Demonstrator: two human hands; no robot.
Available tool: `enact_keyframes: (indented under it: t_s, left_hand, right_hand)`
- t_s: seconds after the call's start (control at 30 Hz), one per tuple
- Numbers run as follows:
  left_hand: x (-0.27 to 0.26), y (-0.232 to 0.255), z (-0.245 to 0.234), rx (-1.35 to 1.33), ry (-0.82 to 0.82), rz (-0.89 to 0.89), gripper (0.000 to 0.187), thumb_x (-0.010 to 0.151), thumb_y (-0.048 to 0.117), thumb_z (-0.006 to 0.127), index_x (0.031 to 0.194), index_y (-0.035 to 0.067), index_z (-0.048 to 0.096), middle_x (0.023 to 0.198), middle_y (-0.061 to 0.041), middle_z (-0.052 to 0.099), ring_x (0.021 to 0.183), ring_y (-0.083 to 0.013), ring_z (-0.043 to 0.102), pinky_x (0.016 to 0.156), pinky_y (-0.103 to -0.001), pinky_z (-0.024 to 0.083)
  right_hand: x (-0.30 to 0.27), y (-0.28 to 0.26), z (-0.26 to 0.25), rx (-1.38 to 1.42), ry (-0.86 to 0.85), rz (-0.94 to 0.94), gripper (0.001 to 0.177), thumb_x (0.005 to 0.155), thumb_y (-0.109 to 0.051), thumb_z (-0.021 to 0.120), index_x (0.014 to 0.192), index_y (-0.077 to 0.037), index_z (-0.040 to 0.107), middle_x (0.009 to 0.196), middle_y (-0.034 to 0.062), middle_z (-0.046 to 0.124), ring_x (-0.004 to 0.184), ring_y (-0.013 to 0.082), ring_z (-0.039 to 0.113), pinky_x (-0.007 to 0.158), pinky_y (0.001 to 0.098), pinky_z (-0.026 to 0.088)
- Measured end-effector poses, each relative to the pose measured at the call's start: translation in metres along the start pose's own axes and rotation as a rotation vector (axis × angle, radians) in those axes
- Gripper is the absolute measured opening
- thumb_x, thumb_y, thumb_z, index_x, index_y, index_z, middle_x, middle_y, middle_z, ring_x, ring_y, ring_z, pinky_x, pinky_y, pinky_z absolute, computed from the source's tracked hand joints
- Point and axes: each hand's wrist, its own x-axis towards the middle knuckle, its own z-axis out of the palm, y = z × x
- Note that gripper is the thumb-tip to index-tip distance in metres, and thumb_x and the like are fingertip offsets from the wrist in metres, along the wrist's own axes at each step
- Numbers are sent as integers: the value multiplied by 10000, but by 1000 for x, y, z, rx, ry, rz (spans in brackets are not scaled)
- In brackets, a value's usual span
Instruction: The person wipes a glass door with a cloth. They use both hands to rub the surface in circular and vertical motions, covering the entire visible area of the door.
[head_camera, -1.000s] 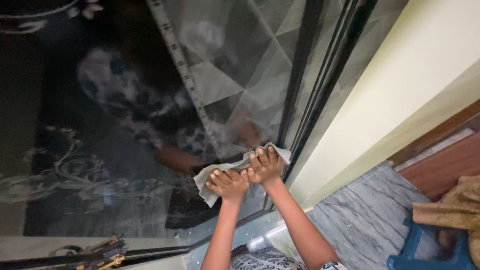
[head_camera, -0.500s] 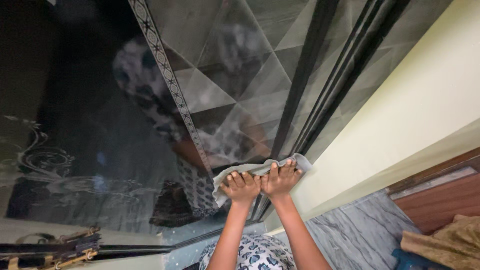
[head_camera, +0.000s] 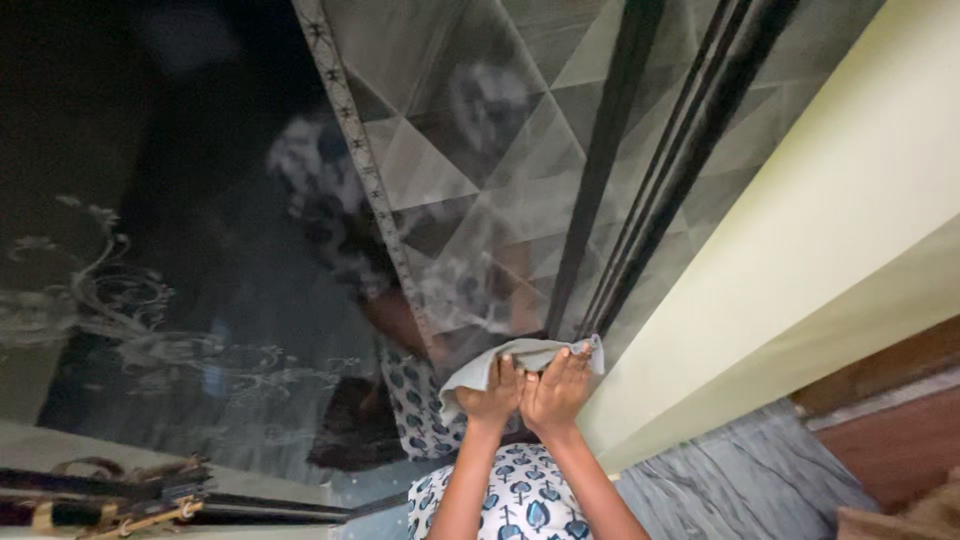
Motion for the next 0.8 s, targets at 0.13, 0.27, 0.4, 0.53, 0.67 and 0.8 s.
enact_keyframes:
  t_s: [0.13, 0.27, 0.4, 0.53, 0.67, 0.8]
  left_hand:
    - [-16, -11, 2, -102, -67, -5, 603, 1103, 536, 421, 1623, 241, 342, 1450, -78, 569, 1143, -314, 660, 979, -601, 389]
    - [10, -15, -9, -86, -97, -36, 596, 1060, 549, 458, 1599, 311, 370, 1380, -94, 595, 1183, -346, 609, 1040, -669, 324]
    - [87, -12, -24, 49, -172, -57, 632, 1008, 579, 408, 1576, 303, 395, 1545, -45, 496, 1412, -300, 462, 1104, -738, 104]
    - [195, -24, -69, -1, -7, -22, 572, 1138, 507, 408, 1626, 208, 412, 1678, -115, 303, 1524, -361, 265, 1228, -704, 49]
    - [303, -37, -117, 62, 43, 1, 561, 1176, 490, 411, 1665, 216, 418, 1717, -75, 290, 1539, -306, 198, 1283, -620, 56]
    - [380, -62, -163, 16, 64, -7, 511, 1158, 471, 446, 1611, 237, 481, 1665, -16, 409, 1576, -234, 278, 1302, -542, 107]
  right_hand:
    - [4, -16, -3, 54, -53, 62, 873, 1014, -392, 477, 1567, 145, 68, 1613, 442, 46, 1522, 606, 71, 1238, 675, 76]
    - [36, -26, -2, 71, -12, 104, 933, 1016, -442, 460, 1592, 119, -12, 1639, 432, -31, 1553, 593, -20, 1260, 676, 20]
    - [96, -33, -29, 63, 16, 95, 950, 1007, -489, 447, 1608, 90, -6, 1657, 403, -25, 1569, 568, -22, 1269, 671, 11]
    - [175, -50, -66, 106, 62, 93, 915, 1024, -503, 415, 1629, 74, 42, 1698, 348, 31, 1608, 517, 32, 1295, 659, 28]
    - [251, -81, -109, 95, 104, 76, 879, 1060, -524, 368, 1650, 57, 75, 1725, 310, 61, 1638, 482, 63, 1318, 610, 54]
    - [305, -120, -144, 64, 112, 98, 882, 1084, -567, 310, 1665, 47, 61, 1739, 298, 38, 1639, 459, 46, 1316, 561, 29]
